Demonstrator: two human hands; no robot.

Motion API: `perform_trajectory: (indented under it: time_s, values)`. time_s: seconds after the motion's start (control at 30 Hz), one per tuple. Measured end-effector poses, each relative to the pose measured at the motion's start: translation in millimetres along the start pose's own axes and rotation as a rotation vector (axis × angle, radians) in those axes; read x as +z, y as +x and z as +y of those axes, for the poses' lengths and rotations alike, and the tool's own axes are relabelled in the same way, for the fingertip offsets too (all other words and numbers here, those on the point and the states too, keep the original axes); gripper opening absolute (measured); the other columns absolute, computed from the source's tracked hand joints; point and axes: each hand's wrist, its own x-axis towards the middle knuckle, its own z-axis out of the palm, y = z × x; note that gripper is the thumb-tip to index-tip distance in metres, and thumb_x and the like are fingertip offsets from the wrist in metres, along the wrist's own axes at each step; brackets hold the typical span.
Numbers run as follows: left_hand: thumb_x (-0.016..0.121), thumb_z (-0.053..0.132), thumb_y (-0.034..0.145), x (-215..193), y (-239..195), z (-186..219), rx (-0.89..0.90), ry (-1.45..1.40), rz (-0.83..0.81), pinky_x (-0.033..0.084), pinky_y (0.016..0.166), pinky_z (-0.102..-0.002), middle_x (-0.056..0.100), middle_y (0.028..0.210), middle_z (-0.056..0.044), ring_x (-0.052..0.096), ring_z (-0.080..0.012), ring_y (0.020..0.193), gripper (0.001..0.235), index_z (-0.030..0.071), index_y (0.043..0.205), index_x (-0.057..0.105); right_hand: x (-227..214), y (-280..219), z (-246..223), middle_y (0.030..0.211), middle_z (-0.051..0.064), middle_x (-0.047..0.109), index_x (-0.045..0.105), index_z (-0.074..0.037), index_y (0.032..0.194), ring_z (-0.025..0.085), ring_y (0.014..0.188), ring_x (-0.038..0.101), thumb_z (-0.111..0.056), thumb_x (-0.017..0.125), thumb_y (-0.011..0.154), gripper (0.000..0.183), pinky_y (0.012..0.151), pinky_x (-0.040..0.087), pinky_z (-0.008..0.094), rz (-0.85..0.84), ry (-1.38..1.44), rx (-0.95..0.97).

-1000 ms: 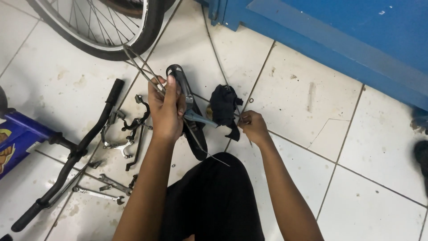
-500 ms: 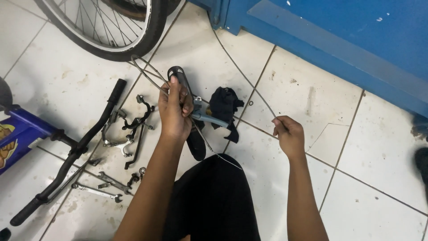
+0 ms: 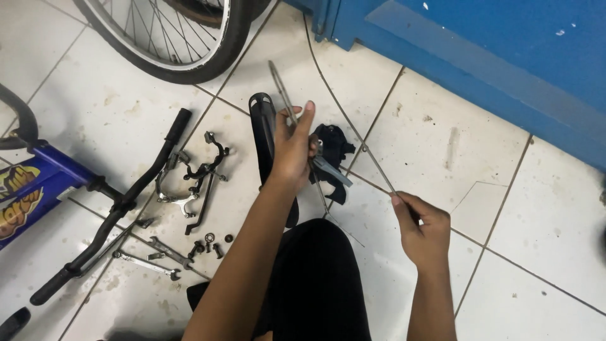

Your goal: The person sits on the floor assembling bicycle brake components. They use a wrench to tighten a bolt on a brake caliper, then use pliers to cut and adjust a brake cable, and finally use a screwdriver to tighten a screw on the brake assembly.

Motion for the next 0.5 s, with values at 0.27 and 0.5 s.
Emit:
perform_trajectory:
  time_s: [0.27, 0.5]
  values:
    - [0.070, 0.025, 0.087, 35, -1, 13, -0.164, 0.024, 0.005, 0.041, 0.054, -0.023, 0.059, 0.118, -0.016, 0.043, -0.0087, 0.062, 0.063, 0.010, 0.131, 0.028, -28, -28, -22, 0.055, 0.001, 0.063, 0.076, 0.004, 0.095, 0.007, 0.043, 0.040, 0.001, 0.072, 0.086, 0.010, 0.044, 0.032, 0.020, -0.023, -0.066, -0.112]
    - [0.068, 0.020, 0.091, 27, 7, -2, -0.108, -0.012, -0.019, 0.036, 0.046, -0.022, 0.047, 0.075, -0.002, 0.040, -0.0060, 0.051, 0.059, -0.001, 0.138, 0.039, -69, -35, 37, 0.062, 0.004, 0.064, 0.074, 0.006, 0.094, 0.010, 0.050, 0.043, 0.003, 0.073, 0.086, 0.008, 0.049, 0.035, 0.022, 0.007, -0.114, -0.018]
